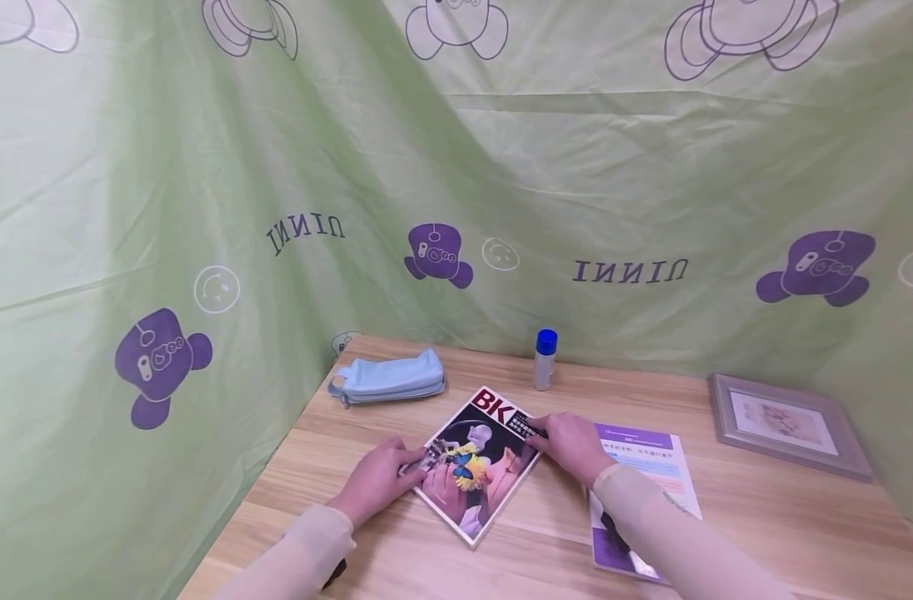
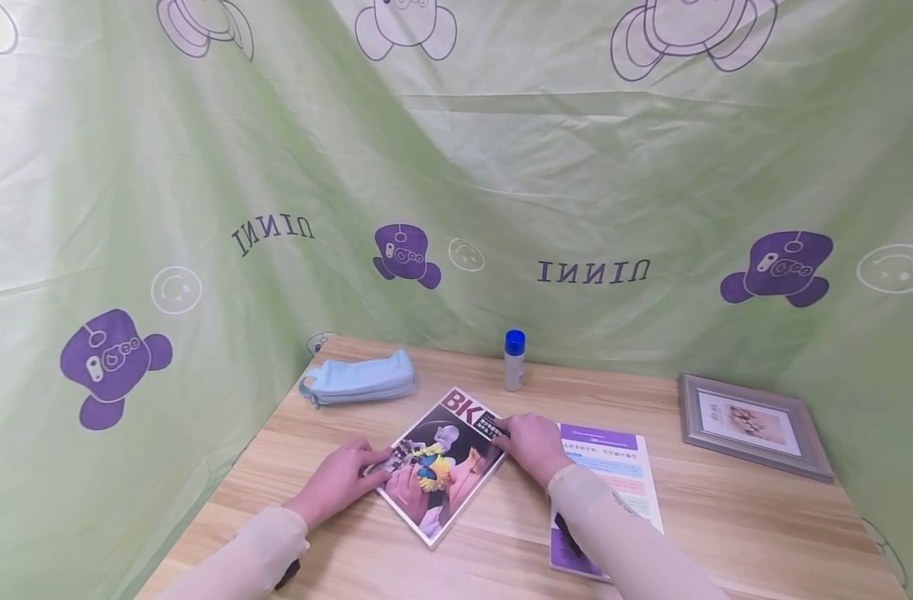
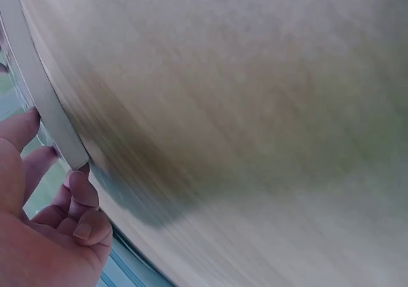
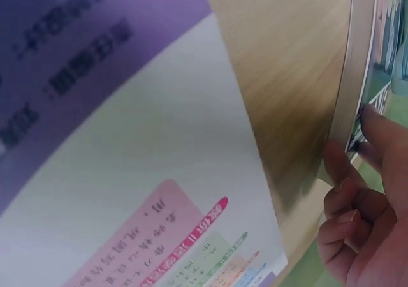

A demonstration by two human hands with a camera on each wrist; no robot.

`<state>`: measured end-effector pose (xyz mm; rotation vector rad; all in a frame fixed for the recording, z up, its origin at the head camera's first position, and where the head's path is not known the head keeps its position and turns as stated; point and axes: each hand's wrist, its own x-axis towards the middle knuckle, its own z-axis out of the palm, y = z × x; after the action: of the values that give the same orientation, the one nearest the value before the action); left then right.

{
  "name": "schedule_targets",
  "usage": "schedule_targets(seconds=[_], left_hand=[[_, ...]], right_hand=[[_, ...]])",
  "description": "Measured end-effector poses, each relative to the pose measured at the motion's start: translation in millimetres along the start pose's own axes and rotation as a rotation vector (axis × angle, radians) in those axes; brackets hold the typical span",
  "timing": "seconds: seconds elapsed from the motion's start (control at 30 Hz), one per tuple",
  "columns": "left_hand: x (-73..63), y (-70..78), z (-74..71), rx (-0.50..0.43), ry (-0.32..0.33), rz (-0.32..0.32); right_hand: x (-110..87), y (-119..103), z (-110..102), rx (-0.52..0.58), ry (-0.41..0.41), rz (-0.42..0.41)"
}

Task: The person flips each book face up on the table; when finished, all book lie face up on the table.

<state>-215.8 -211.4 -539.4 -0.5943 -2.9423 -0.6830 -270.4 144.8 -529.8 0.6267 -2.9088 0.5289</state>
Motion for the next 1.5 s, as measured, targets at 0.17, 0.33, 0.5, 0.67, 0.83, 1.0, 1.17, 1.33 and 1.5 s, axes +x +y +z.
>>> schedule_targets(seconds=[0.17,0.33,0.5,0.67,0.83,1.0,1.17,1.33,1.5], left_hand=[[-2.8,2.9,0.0,0.016,0.016,0.015],[-5.5,4.5,2.3,0.030,0.030,0.028],[-7.1,5.4,4.7,0.055,0.045,0.052],[-7.9,10.7,3.5,0.070,0.040,0.073],[-8.0,15.4,2.5,0.086,0.026,0.089],[-8.8,16.1,5.2,0.101,0.025,0.123],[-10.4,18.6,6.8,0.132,0.039,0.159],[-11.3,22.7,8.0,0.166,0.055,0.193],[-12.5,24.7,10.4,0.172,0.070,0.209]], right_hand=[[3.7,2.9,3.5,0.018,0.002,0.019],[8.7,5.3,5.9,0.034,0.007,0.013],[12.5,6.5,7.7,0.043,-0.013,0.022],[14.6,6.2,7.8,0.041,-0.023,0.032],[17.6,5.8,7.5,0.053,-0.005,0.020],[20.5,3.6,5.8,0.070,-0.003,0.009],[24.6,-1.5,2.1,0.086,-0.014,0.001],[29.0,-3.2,1.1,0.093,-0.040,0.012],[33.1,-2.2,2.1,0.096,-0.070,0.015]])
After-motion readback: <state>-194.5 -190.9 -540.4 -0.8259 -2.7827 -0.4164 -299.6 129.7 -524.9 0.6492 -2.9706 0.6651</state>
